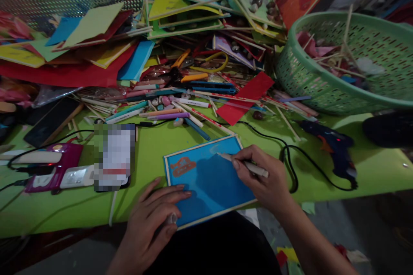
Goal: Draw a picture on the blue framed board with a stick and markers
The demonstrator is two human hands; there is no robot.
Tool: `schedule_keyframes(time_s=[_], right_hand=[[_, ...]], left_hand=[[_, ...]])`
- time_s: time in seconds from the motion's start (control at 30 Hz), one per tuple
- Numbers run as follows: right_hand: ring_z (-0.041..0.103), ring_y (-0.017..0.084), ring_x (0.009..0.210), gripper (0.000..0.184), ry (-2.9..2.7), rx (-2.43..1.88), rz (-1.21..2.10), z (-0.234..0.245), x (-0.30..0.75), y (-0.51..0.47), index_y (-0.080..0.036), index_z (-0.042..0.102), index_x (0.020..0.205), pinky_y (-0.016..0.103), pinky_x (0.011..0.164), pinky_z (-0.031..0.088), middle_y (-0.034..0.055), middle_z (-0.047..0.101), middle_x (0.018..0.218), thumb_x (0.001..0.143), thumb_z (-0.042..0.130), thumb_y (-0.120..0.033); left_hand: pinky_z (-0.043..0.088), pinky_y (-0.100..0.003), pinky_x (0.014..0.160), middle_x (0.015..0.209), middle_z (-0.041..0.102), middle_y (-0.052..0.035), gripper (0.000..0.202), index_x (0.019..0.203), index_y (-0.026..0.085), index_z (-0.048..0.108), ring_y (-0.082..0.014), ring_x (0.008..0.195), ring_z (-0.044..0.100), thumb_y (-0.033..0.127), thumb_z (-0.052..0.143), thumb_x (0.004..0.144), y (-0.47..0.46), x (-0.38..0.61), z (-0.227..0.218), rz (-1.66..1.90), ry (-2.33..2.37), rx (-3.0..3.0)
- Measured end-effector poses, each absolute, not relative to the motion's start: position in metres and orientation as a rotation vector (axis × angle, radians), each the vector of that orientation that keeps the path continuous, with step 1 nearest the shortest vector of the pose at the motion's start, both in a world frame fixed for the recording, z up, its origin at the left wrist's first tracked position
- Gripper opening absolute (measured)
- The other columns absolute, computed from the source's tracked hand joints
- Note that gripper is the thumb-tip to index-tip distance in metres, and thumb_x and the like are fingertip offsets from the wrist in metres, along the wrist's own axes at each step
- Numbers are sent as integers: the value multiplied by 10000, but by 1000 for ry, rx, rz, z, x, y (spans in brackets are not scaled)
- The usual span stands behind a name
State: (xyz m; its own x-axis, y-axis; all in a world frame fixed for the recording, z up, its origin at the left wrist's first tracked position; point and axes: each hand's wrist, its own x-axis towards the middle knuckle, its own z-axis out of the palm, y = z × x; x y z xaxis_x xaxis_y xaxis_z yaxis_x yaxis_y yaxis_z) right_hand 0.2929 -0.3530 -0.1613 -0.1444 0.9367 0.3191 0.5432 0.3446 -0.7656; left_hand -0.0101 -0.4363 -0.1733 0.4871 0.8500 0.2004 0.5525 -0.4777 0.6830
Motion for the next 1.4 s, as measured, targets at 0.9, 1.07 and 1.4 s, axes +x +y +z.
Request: schedule_keyframes(time_s=[0.9, 1.07, 1.4], right_hand=[[634, 159, 576, 108, -1658, -1469, 692, -170, 294, -350, -233, 716, 946, 267, 502, 447, 12, 729, 748, 980, 698, -334], [642, 154, 588, 133, -1671, -1471, 667, -172, 296, -351, -220, 708, 928, 263, 514, 448, 14, 721, 748, 982, 696, -341], [630, 156, 576, 124, -1664, -1479, 675, -169, 295, -351, -235, 705, 928, 270, 512, 450, 8, 724, 743, 983, 700, -346]], left_hand=[[255, -460, 1288, 1362, 762, -44, 121, 1040, 260, 611, -226, 1336, 666, 335, 517, 1054, -438, -12, -178, 676, 1161, 2202], [267, -472, 1291, 1341, 772, -49, 130, 1031, 259, 616, -234, 1317, 681, 337, 515, 1053, -438, -12, -178, 687, 1164, 2212], [236, -438, 1298, 1365, 761, -36, 80, 1043, 260, 600, -210, 1346, 660, 309, 536, 1040, -438, -12, -178, 691, 1161, 2214]])
